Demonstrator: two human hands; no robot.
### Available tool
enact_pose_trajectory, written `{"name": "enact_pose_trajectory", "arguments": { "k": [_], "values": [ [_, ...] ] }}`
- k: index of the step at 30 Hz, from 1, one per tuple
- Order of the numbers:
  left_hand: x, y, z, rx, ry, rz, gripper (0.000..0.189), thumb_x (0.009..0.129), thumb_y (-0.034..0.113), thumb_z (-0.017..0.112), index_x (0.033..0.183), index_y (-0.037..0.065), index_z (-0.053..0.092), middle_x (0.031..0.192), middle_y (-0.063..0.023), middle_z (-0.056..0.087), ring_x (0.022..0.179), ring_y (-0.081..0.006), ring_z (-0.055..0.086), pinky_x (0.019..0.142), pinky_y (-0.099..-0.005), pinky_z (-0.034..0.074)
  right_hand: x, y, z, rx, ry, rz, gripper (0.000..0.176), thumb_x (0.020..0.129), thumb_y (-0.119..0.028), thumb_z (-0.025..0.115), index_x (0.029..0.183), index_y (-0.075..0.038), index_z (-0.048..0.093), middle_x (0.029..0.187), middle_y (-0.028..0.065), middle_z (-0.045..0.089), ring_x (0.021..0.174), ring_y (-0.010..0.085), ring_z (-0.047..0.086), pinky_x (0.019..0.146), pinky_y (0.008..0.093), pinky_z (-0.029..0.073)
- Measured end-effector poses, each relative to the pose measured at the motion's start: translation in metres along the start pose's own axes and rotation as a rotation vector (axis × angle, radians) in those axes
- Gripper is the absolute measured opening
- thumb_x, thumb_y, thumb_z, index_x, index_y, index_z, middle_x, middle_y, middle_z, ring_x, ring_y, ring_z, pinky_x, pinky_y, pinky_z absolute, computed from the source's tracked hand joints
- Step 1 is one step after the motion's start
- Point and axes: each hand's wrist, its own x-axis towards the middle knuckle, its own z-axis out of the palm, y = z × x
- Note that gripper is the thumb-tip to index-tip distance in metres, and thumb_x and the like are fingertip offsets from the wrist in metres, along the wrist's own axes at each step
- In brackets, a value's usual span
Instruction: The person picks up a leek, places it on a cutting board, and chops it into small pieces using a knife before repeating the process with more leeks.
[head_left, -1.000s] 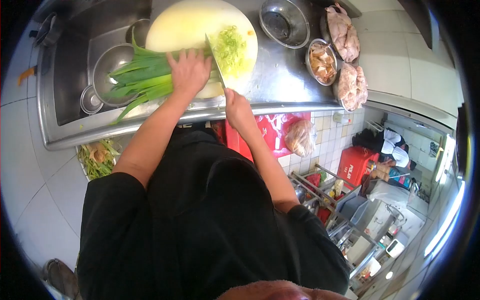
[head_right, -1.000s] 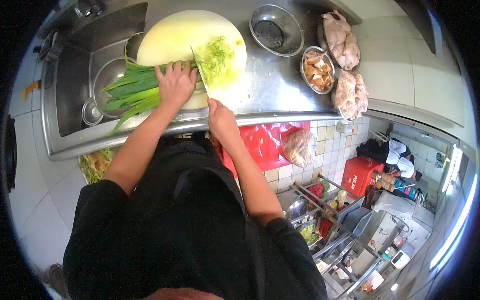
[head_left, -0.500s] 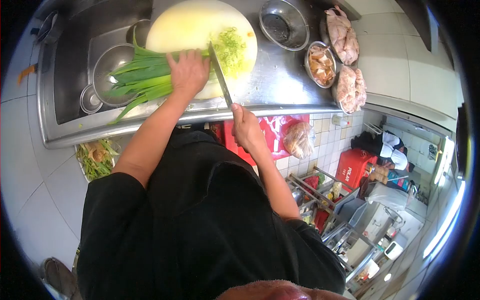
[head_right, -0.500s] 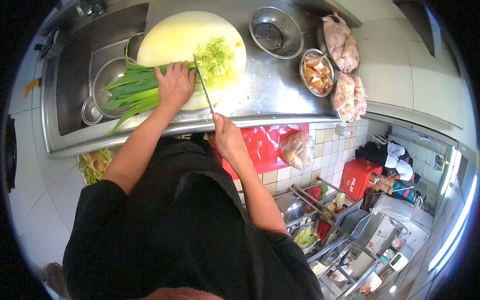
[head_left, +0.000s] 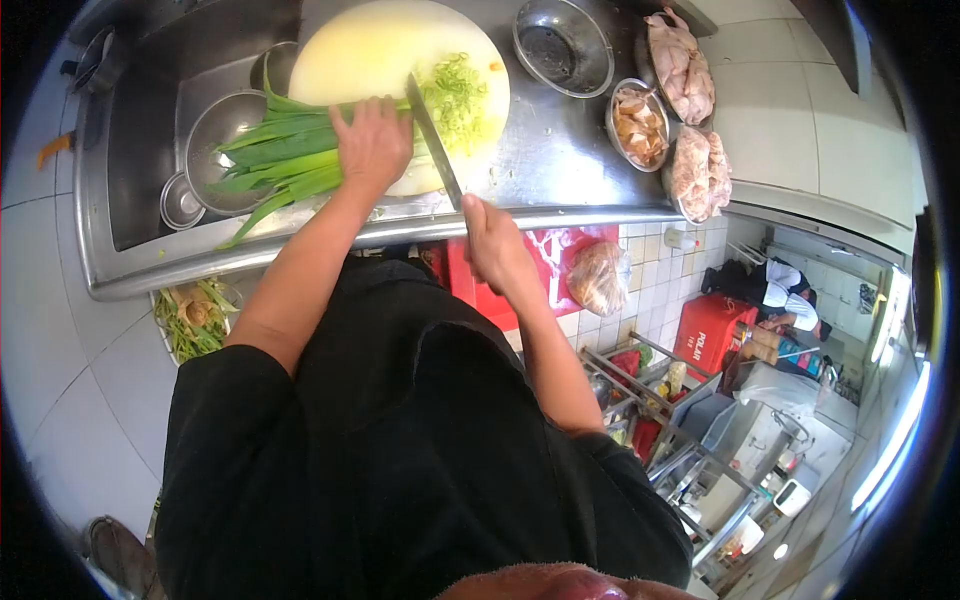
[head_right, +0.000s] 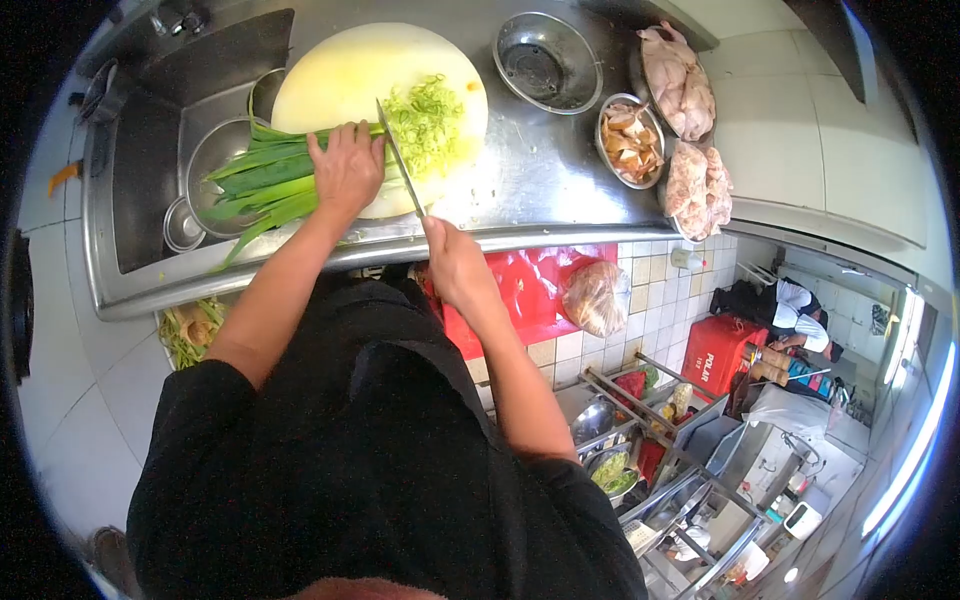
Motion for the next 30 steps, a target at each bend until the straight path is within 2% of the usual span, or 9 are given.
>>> {"name": "enact_pose_trajectory", "arguments": {
  "k": [4, 7, 11, 16, 20, 22, 25, 27, 30],
  "values": [
    [0.001, 0.003, -0.004, 0.003, -0.046, -0.01, 0.04, 0.106, 0.038, 0.055, 0.126, 0.008, 0.072, 0.119, -0.0127, 0.069, 0.119, -0.0302, 0.062, 0.114, -0.0711, 0.029, 0.025, 0.013, 0.025, -0.083, 0.091, -0.138, 0.056, 0.114, -0.043, 0.04, 0.117, 0.004, 0.07, 0.109, 0.0375, 0.069, 0.112, 0.0573, 0.063, 0.096, 0.056, 0.051],
    [0.003, 0.003, -0.009, 0.029, -0.066, 0.006, 0.041, 0.106, 0.038, 0.055, 0.126, 0.008, 0.072, 0.119, -0.0133, 0.069, 0.119, -0.0305, 0.062, 0.114, -0.0712, 0.029, 0.073, 0.004, 0.04, -0.124, 0.154, -0.237, 0.057, 0.114, -0.043, 0.04, 0.113, 0.004, 0.071, 0.099, 0.0363, 0.071, 0.099, 0.0537, 0.069, 0.089, 0.0552, 0.054],
    [-0.001, 0.0, -0.003, -0.006, -0.005, 0.015, 0.041, 0.106, 0.037, 0.055, 0.126, 0.006, 0.073, 0.118, -0.0137, 0.069, 0.119, -0.0312, 0.062, 0.114, -0.0712, 0.029, 0.065, -0.046, 0.006, 0.003, -0.057, 0.07, 0.059, 0.113, -0.045, 0.041, 0.11, 0.006, 0.07, 0.082, 0.0304, 0.07, 0.074, 0.0404, 0.073, 0.076, 0.0501, 0.057],
    [-0.002, -0.001, 0.006, 0.009, 0.076, 0.006, 0.042, 0.105, 0.036, 0.056, 0.129, 0.004, 0.07, 0.12, -0.014, 0.068, 0.118, -0.0315, 0.063, 0.113, -0.0708, 0.031, 0.006, -0.013, -0.002, -0.05, -0.034, -0.008, 0.059, 0.114, -0.043, 0.038, 0.115, 0.007, 0.068, 0.097, 0.0372, 0.07, 0.096, 0.0536, 0.069, 0.088, 0.0547, 0.054],
    [0.002, 0.001, 0.0, 0.018, -0.033, -0.026, 0.043, 0.105, 0.036, 0.057, 0.13, 0.004, 0.069, 0.122, -0.0143, 0.067, 0.118, -0.0316, 0.062, 0.113, -0.0705, 0.032, 0.017, 0.012, 0.022, -0.017, 0.017, -0.071, 0.059, 0.115, -0.042, 0.036, 0.121, 0.007, 0.068, 0.114, 0.0409, 0.065, 0.117, 0.0589, 0.058, 0.1, 0.0567, 0.048],
    [0.001, 0.003, -0.005, 0.031, -0.057, -0.021, 0.042, 0.105, 0.036, 0.057, 0.129, 0.004, 0.07, 0.122, -0.0143, 0.067, 0.119, -0.0318, 0.062, 0.113, -0.0703, 0.032, 0.04, 0.001, 0.029, -0.014, -0.019, -0.01, 0.059, 0.114, -0.042, 0.036, 0.123, 0.007, 0.068, 0.114, 0.0408, 0.066, 0.116, 0.059, 0.059, 0.099, 0.0565, 0.049],
    [0.004, 0.003, -0.006, -0.002, -0.047, -0.024, 0.042, 0.105, 0.037, 0.056, 0.127, 0.004, 0.071, 0.123, -0.0148, 0.067, 0.12, -0.0319, 0.061, 0.114, -0.0699, 0.032, 0.057, 0.005, 0.023, -0.006, -0.033, -0.014, 0.06, 0.114, -0.044, 0.037, 0.12, 0.007, 0.068, 0.104, 0.0385, 0.068, 0.107, 0.0568, 0.064, 0.095, 0.0552, 0.051],
    [0.003, 0.003, -0.008, 0.003, -0.053, -0.025, 0.043, 0.105, 0.037, 0.055, 0.127, 0.004, 0.071, 0.126, -0.0153, 0.067, 0.123, -0.0317, 0.06, 0.115, -0.0698, 0.031, 0.044, 0.004, 0.008, 0.071, -0.089, 0.089, 0.065, 0.113, -0.05, 0.038, 0.115, 0.008, 0.068, 0.083, 0.0307, 0.069, 0.082, 0.0444, 0.071, 0.085, 0.0517, 0.054],
    [0.003, 0.002, -0.008, 0.016, -0.065, -0.04, 0.044, 0.106, 0.038, 0.053, 0.127, 0.004, 0.071, 0.13, -0.0163, 0.066, 0.127, -0.0314, 0.059, 0.116, -0.0697, 0.03, 0.054, 0.031, -0.012, 0.003, -0.094, 0.084, 0.067, 0.112, -0.053, 0.039, 0.11, 0.008, 0.067, 0.073, 0.0242, 0.066, 0.07, 0.0336, 0.068, 0.078, 0.0487, 0.054]
  ]
}}
